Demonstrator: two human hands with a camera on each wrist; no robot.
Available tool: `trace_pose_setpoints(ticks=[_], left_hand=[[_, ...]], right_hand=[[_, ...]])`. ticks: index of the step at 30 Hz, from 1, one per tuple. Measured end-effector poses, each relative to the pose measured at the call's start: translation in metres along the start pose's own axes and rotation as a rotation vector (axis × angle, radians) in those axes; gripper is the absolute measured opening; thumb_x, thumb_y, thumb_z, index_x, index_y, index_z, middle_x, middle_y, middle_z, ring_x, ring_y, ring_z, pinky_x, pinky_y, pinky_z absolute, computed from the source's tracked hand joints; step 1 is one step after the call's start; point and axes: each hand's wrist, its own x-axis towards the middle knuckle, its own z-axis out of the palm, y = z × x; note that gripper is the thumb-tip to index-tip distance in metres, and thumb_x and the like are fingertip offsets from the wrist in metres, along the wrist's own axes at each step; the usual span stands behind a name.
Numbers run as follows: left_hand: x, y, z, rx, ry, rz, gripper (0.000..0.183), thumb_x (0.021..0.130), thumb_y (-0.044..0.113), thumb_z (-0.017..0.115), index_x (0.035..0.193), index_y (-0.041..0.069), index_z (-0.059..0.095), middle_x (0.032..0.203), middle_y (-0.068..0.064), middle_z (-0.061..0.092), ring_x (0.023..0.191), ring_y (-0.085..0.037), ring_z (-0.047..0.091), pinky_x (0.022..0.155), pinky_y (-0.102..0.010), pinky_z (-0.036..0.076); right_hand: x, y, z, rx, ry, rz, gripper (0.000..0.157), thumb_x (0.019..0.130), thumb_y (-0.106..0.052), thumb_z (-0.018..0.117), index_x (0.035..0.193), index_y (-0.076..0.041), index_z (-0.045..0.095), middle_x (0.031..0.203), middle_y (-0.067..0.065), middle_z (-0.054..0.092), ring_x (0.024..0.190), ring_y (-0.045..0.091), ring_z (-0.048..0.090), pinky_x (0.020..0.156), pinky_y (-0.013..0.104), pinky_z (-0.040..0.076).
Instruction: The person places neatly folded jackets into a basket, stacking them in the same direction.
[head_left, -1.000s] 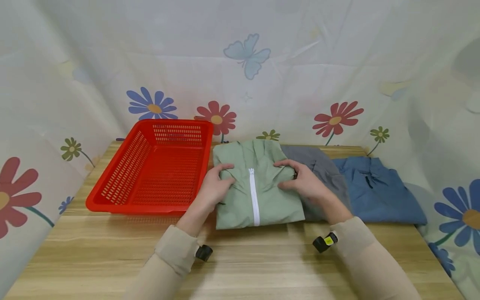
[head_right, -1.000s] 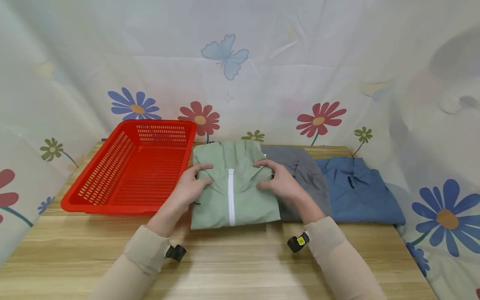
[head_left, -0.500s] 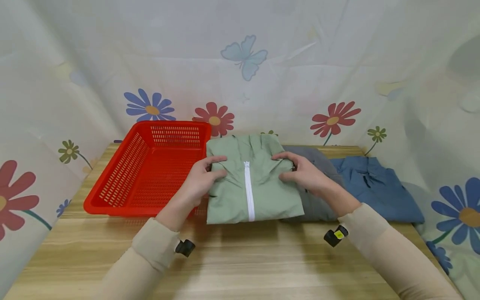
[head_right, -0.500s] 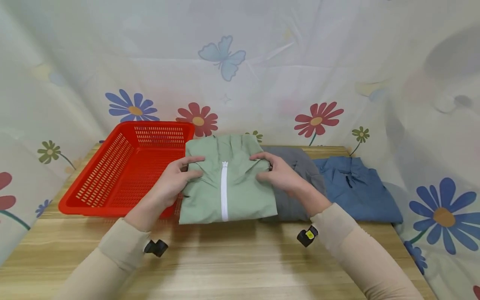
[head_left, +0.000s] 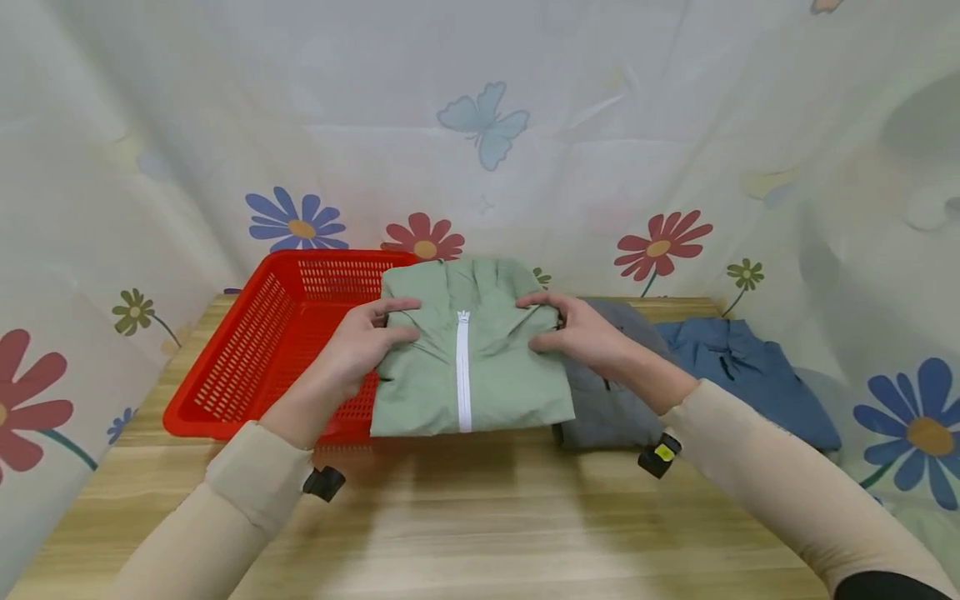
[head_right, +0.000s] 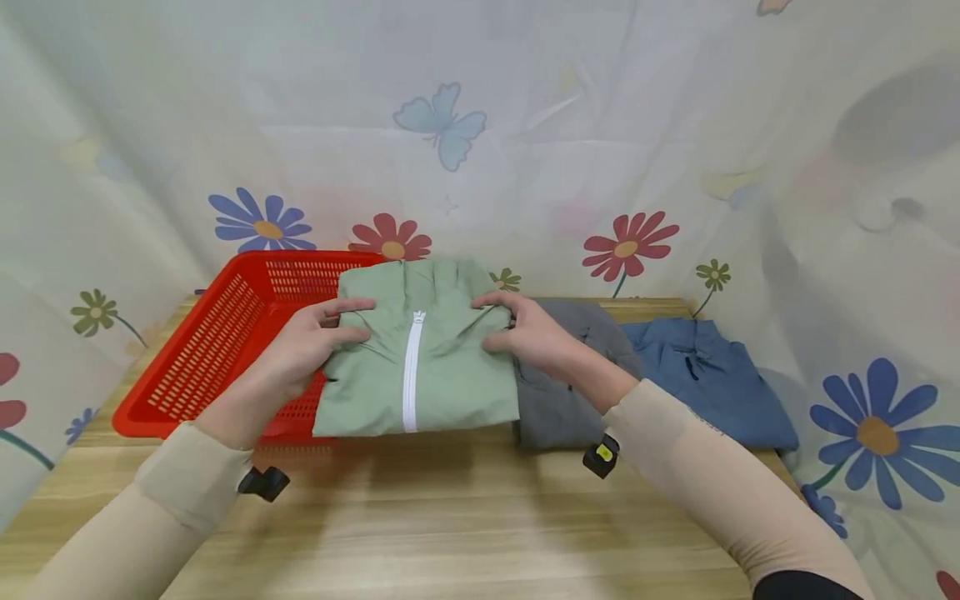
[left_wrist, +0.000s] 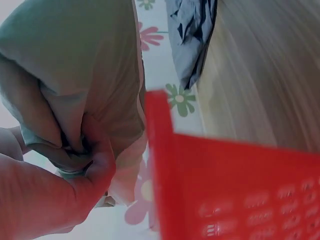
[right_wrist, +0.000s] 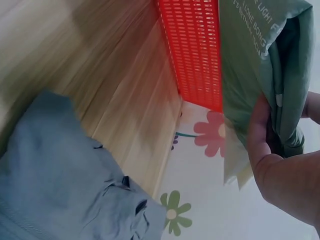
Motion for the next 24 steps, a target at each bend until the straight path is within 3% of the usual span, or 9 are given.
trace_pose_setpoints(ticks=[9, 13, 19, 24], left_hand=[[0.000, 0.010, -0.030, -0.019, -0.026, -0.020, 0.055, 0.099, 0.015, 0.067, 0.151, 0.012, 0.052, 0.146, -0.016, 0.045, 0.122, -0.032, 0.055, 0.092, -0.036, 0.056], [0.005, 0.007, -0.047, -0.035, -0.051, -0.035, 0.056, 0.099, 0.016, 0.068, 0.152, 0.013, 0.052, 0.146, -0.015, 0.047, 0.115, -0.029, 0.061, 0.087, -0.033, 0.058], [0.009, 0.001, -0.072, 0.039, -0.079, -0.008, 0.057, 0.099, 0.020, 0.070, 0.153, 0.014, 0.050, 0.144, -0.013, 0.048, 0.110, -0.024, 0.063, 0.086, -0.033, 0.058], [0.009, -0.003, -0.101, 0.052, -0.117, -0.008, 0.060, 0.100, 0.021, 0.070, 0.154, 0.012, 0.047, 0.136, -0.007, 0.056, 0.106, -0.019, 0.066, 0.086, -0.034, 0.058]], right_hand=[[0.017, -0.014, 0.015, 0.113, -0.034, 0.013, 0.059, 0.092, -0.001, 0.070, 0.146, -0.017, 0.052, 0.136, 0.015, 0.054, 0.113, 0.030, 0.060, 0.084, 0.041, 0.056], [0.025, -0.017, 0.023, 0.143, -0.042, 0.007, 0.060, 0.092, 0.002, 0.070, 0.146, -0.015, 0.052, 0.137, 0.016, 0.053, 0.116, 0.031, 0.060, 0.086, 0.043, 0.057], [0.037, -0.022, 0.037, 0.162, -0.042, -0.019, 0.060, 0.091, 0.003, 0.070, 0.145, -0.014, 0.053, 0.136, 0.016, 0.053, 0.119, 0.030, 0.059, 0.090, 0.043, 0.057], [0.053, -0.027, 0.053, 0.225, -0.076, -0.054, 0.059, 0.091, 0.003, 0.071, 0.145, -0.013, 0.053, 0.132, 0.018, 0.054, 0.115, 0.030, 0.060, 0.089, 0.043, 0.057]])
